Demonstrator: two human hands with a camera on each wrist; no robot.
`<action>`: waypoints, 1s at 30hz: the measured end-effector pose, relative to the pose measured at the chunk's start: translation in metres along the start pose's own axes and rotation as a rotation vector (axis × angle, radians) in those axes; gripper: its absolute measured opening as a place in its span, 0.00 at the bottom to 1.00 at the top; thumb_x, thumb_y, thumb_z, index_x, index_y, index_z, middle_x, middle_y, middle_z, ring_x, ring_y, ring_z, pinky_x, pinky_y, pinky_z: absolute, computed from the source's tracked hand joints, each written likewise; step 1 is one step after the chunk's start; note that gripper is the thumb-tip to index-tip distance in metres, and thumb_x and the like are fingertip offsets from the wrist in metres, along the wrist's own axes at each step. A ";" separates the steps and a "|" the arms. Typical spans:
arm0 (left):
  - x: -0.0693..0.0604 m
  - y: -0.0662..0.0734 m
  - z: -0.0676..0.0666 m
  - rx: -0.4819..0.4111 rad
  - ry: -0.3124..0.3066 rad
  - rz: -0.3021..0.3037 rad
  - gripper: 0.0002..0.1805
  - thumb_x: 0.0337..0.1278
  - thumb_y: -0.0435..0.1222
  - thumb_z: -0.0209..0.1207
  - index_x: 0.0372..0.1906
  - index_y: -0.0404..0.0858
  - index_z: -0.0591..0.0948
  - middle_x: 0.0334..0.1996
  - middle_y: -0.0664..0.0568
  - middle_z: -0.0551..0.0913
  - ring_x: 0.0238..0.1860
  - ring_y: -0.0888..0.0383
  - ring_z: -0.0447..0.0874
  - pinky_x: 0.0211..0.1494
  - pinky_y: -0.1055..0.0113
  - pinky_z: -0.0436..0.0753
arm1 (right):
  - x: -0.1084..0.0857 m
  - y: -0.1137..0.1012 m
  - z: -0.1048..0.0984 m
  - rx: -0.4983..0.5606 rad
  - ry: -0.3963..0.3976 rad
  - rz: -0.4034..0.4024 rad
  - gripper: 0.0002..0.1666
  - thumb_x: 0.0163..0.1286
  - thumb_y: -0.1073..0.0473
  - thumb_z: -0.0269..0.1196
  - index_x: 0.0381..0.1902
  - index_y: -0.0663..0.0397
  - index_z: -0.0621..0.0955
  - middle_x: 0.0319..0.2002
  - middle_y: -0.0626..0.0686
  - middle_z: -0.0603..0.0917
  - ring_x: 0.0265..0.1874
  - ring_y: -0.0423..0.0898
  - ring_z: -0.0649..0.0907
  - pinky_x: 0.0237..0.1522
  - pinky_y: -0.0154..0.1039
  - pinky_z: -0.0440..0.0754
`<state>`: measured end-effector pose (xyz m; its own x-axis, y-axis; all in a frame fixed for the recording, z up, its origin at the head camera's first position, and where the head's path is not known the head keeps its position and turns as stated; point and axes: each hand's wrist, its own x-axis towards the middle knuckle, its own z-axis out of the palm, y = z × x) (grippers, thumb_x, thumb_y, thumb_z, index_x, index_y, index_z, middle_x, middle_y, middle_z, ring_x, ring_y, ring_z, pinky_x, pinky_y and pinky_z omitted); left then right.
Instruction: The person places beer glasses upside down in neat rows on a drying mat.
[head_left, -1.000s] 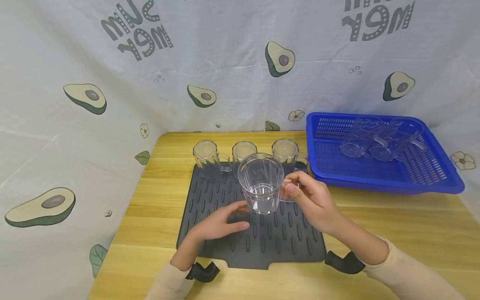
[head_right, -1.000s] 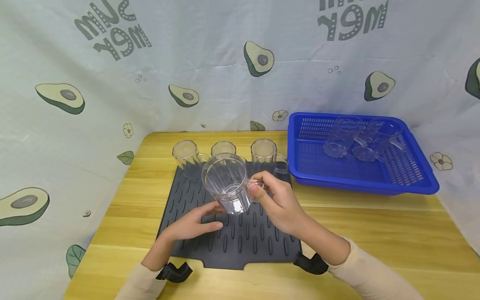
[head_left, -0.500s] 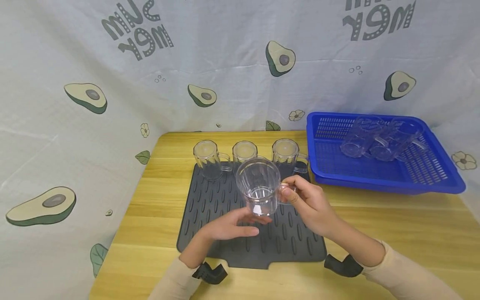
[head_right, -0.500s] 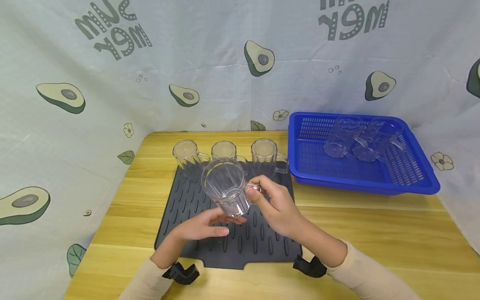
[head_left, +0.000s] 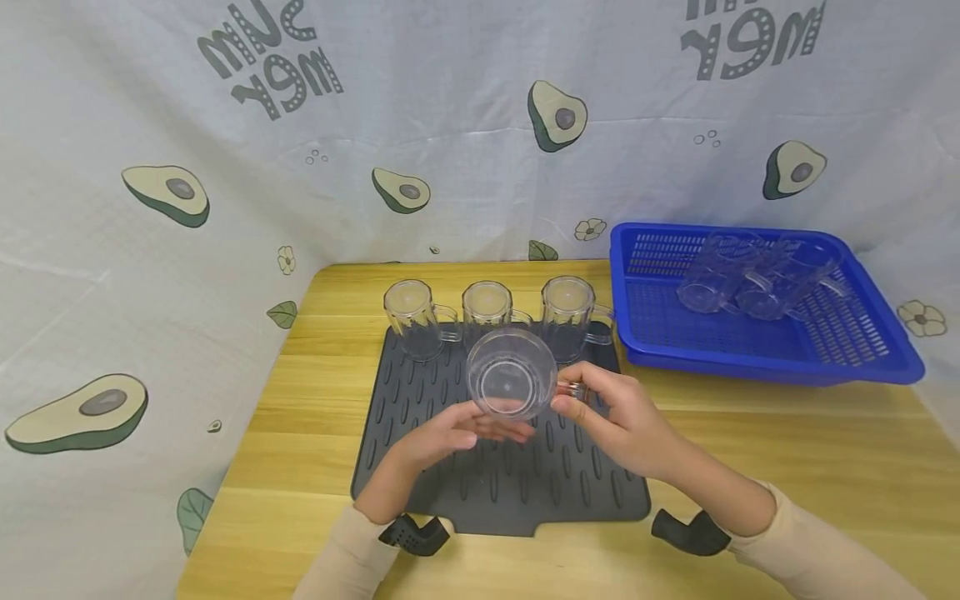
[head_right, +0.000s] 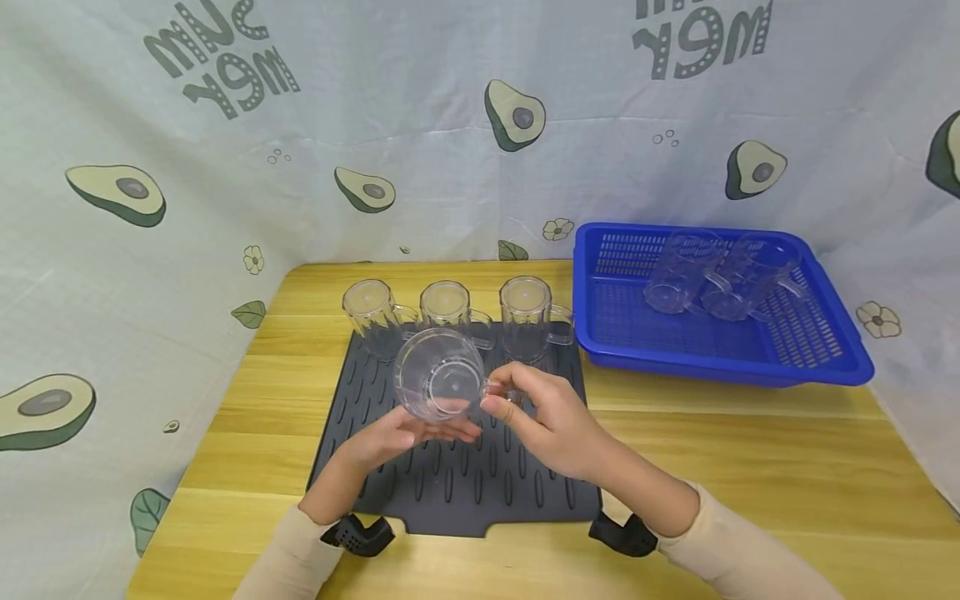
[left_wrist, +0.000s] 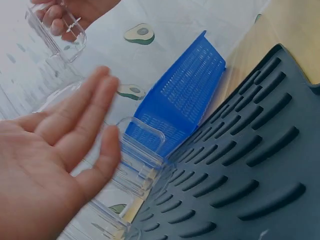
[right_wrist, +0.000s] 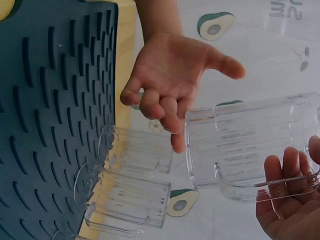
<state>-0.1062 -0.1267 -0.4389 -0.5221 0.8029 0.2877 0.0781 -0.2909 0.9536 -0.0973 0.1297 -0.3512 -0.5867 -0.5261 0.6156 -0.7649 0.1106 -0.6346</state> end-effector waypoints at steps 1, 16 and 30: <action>-0.001 0.000 -0.001 -0.008 0.006 0.009 0.51 0.68 0.61 0.46 0.68 0.16 0.52 0.59 0.14 0.62 0.64 0.42 0.72 0.65 0.33 0.60 | 0.000 0.000 0.000 0.008 -0.007 -0.009 0.03 0.71 0.64 0.60 0.42 0.56 0.78 0.30 0.44 0.77 0.24 0.37 0.73 0.27 0.30 0.71; -0.001 -0.007 -0.006 -0.009 0.106 0.027 0.54 0.68 0.67 0.26 0.70 0.18 0.52 0.57 0.60 0.80 0.59 0.55 0.77 0.66 0.47 0.68 | -0.006 0.001 -0.001 -0.040 -0.115 -0.085 0.07 0.73 0.54 0.60 0.39 0.51 0.78 0.33 0.44 0.79 0.32 0.41 0.77 0.34 0.33 0.77; -0.004 -0.003 -0.001 -0.039 0.266 -0.225 0.62 0.57 0.75 0.28 0.74 0.23 0.42 0.71 0.24 0.49 0.72 0.38 0.55 0.72 0.43 0.55 | -0.010 0.002 0.001 -0.049 -0.253 -0.087 0.07 0.67 0.58 0.66 0.34 0.42 0.77 0.32 0.35 0.76 0.34 0.34 0.75 0.50 0.38 0.70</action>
<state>-0.1052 -0.1293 -0.4427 -0.7257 0.6873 0.0325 -0.0938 -0.1457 0.9849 -0.0926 0.1343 -0.3591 -0.4377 -0.7287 0.5266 -0.8254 0.0933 -0.5569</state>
